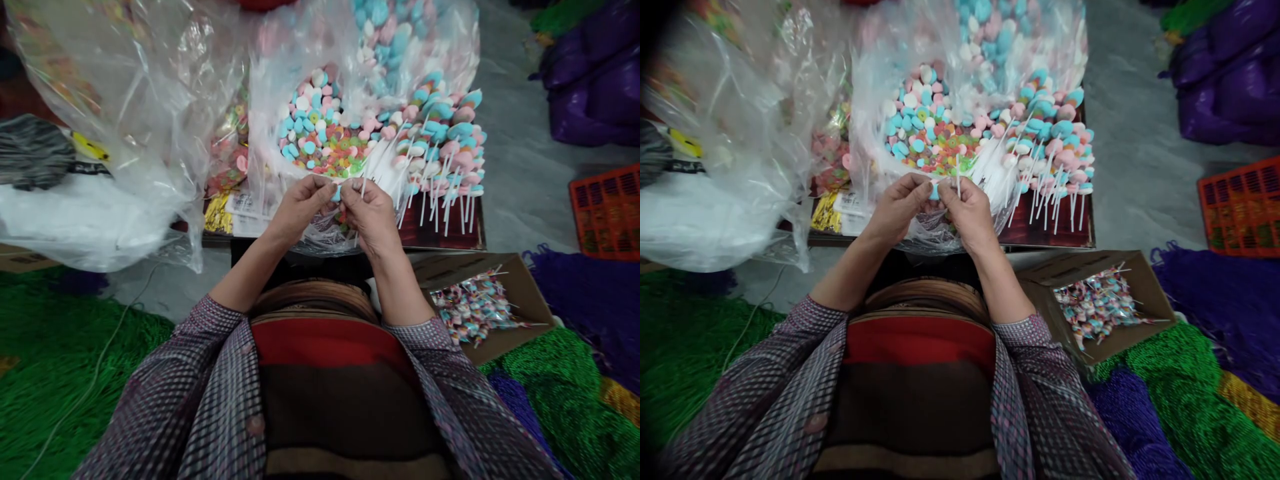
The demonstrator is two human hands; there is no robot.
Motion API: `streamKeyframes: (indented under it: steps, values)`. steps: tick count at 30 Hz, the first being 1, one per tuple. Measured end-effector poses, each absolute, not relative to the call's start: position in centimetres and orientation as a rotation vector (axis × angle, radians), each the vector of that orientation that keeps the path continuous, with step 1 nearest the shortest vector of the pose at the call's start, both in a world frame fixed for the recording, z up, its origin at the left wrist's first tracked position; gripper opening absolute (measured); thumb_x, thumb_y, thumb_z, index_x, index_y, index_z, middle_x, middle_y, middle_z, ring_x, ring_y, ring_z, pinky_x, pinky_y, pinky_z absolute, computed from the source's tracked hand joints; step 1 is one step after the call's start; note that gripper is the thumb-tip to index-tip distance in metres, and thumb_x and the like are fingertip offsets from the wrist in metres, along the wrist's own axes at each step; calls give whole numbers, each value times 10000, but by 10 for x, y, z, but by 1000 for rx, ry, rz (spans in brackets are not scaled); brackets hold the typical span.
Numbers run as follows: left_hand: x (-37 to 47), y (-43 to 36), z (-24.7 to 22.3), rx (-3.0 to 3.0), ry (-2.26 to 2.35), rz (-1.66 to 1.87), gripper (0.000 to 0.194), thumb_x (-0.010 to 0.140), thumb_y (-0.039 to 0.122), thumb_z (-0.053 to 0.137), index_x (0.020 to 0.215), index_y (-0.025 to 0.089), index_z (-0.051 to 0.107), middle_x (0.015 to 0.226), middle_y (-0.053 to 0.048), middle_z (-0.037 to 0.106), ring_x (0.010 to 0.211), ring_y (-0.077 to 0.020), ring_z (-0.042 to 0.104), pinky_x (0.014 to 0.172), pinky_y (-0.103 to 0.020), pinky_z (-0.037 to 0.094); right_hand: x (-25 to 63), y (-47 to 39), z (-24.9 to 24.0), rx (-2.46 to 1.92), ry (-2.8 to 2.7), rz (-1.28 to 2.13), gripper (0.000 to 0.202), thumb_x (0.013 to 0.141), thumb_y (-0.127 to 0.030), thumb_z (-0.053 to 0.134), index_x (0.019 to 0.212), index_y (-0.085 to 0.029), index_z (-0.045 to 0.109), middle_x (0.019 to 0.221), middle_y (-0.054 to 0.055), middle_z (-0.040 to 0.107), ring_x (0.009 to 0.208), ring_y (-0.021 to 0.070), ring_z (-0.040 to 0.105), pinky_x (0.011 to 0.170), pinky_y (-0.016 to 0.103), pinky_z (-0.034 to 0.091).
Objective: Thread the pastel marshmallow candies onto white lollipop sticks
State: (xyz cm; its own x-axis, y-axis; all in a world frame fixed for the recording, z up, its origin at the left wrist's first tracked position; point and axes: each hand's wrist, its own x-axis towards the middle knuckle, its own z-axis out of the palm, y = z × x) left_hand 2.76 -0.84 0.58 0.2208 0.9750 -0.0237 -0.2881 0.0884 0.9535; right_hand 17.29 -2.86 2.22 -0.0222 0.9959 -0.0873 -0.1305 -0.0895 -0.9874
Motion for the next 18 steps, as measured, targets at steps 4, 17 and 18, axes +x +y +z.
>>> streamKeyframes:
  steps: [4, 17, 18]
  values:
    - [24, -8, 2, 1078, 842, 1125, 372, 872, 564, 775, 836, 215, 649, 706, 29, 643, 634, -101, 627, 586, -231, 513, 174, -30, 22, -1189, -1088, 1335, 409, 873, -632, 709, 868, -245, 578, 641, -53, 491, 521, 92, 412, 484, 237, 344]
    - [18, -11, -4, 1107, 1032, 1072, 322, 932, 479, 711, 1098, 203, 732, 894, -29, 773, 791, -149, 747, 758, -317, 622, 180, -36, 23, -1183, -1067, 1349, 391, 933, -602, 637, 1136, -273, 693, 968, 7, 670, 613, 77, 505, 483, 212, 367]
    - [17, -11, -3, 1075, 1044, 1071, 333, 936, 495, 702, 1094, 204, 727, 894, -32, 777, 797, -152, 755, 763, -321, 626, 182, -40, 27, -1167, -1034, 1355, 387, 939, -594, 631, 1147, -275, 698, 973, 5, 677, 589, 69, 484, 470, 211, 347]
